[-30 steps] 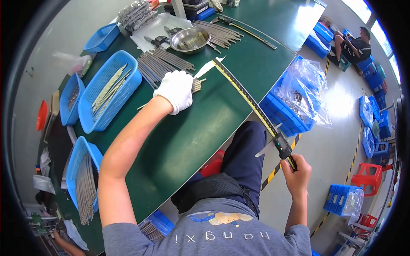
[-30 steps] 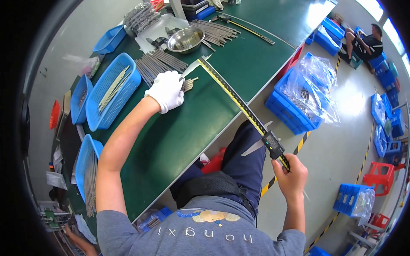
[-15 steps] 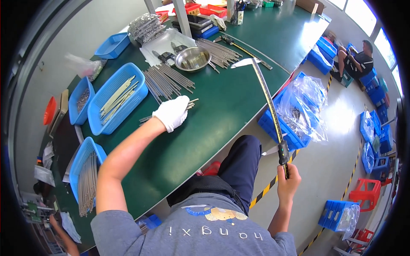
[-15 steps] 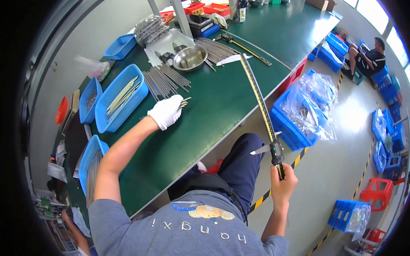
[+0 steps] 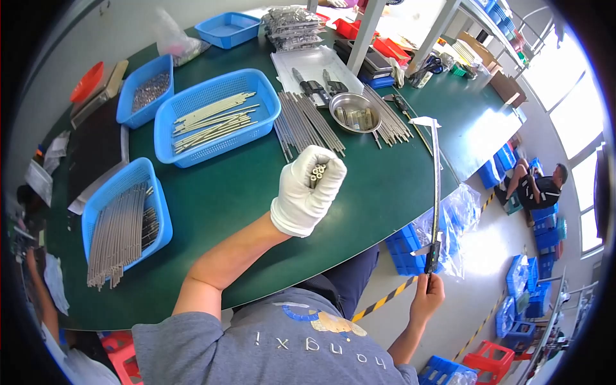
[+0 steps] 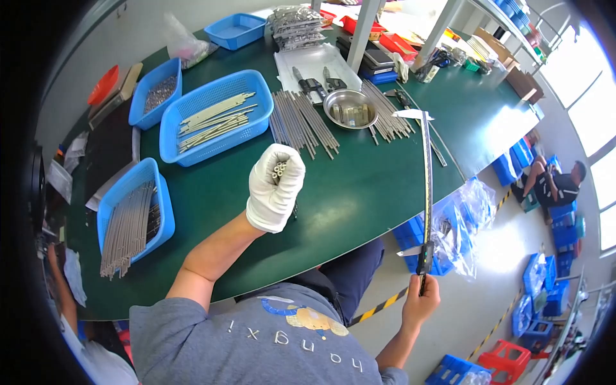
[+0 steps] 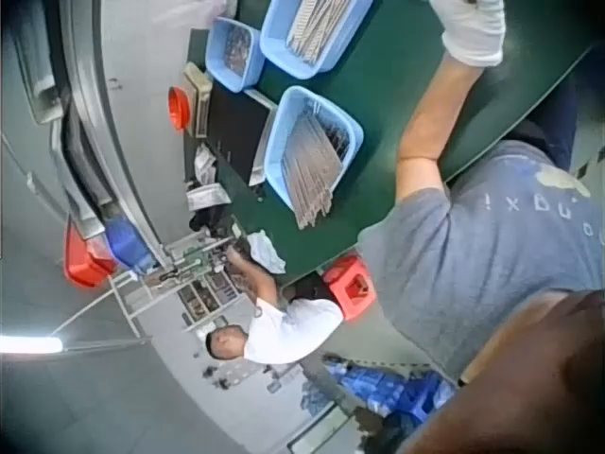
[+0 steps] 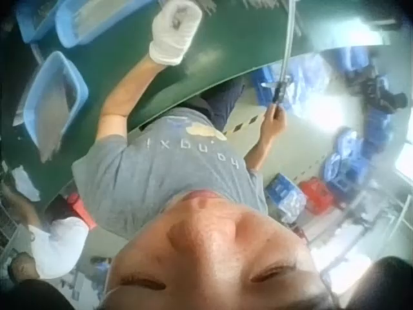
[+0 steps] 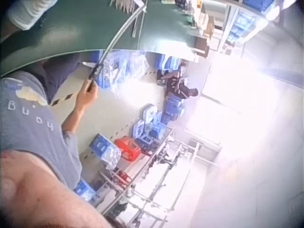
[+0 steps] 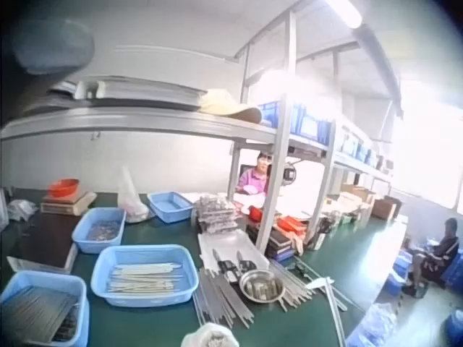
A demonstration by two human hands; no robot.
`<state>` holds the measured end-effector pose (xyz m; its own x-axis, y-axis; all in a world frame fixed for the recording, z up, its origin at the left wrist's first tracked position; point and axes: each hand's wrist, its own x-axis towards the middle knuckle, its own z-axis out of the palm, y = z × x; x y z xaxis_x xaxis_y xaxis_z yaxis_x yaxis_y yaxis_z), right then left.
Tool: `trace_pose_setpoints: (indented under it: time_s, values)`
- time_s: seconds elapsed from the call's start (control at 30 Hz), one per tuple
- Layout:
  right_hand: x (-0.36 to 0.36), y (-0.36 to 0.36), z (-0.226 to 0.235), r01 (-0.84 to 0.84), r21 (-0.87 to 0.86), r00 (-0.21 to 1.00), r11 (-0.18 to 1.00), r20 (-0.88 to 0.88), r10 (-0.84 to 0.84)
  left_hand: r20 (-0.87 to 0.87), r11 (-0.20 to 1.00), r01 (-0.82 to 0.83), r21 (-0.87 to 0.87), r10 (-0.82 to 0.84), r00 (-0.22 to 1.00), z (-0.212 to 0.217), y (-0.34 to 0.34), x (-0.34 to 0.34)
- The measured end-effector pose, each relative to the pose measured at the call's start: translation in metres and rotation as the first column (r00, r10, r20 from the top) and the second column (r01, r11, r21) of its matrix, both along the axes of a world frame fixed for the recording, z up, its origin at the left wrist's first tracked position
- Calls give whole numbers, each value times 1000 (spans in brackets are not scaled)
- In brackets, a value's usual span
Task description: Inspecting, sorting, and measuring small metal rods using a digital caliper at a manufacturing workbench.
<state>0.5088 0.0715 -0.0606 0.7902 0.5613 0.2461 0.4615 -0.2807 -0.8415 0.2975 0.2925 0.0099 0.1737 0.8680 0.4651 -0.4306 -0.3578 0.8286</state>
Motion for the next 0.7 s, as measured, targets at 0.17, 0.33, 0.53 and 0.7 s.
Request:
trace_pose_setpoints:
  time_s: [0.17, 0.33, 0.53, 0.7]
  values:
    - [-7, 13, 6, -59, -18, 998, 998, -16, 59, -117, 999, 36, 34, -32, 993, 5, -6, -6]
    - [-9, 19, -3, -78, -62, 997, 995, -4, 78, -136, 999, 42, 32, -37, 990, 3, -3, -3]
    - [-15, 41, 5, -176, -258, 964, 950, 150, 219, -190, 998, 20, 58, -9, 982, -1, -1, -3]
    - [-10, 61, 1, -223, -287, 949, 932, 152, 275, -175, 990, -68, -124, 46, 983, -49, 3, 11]
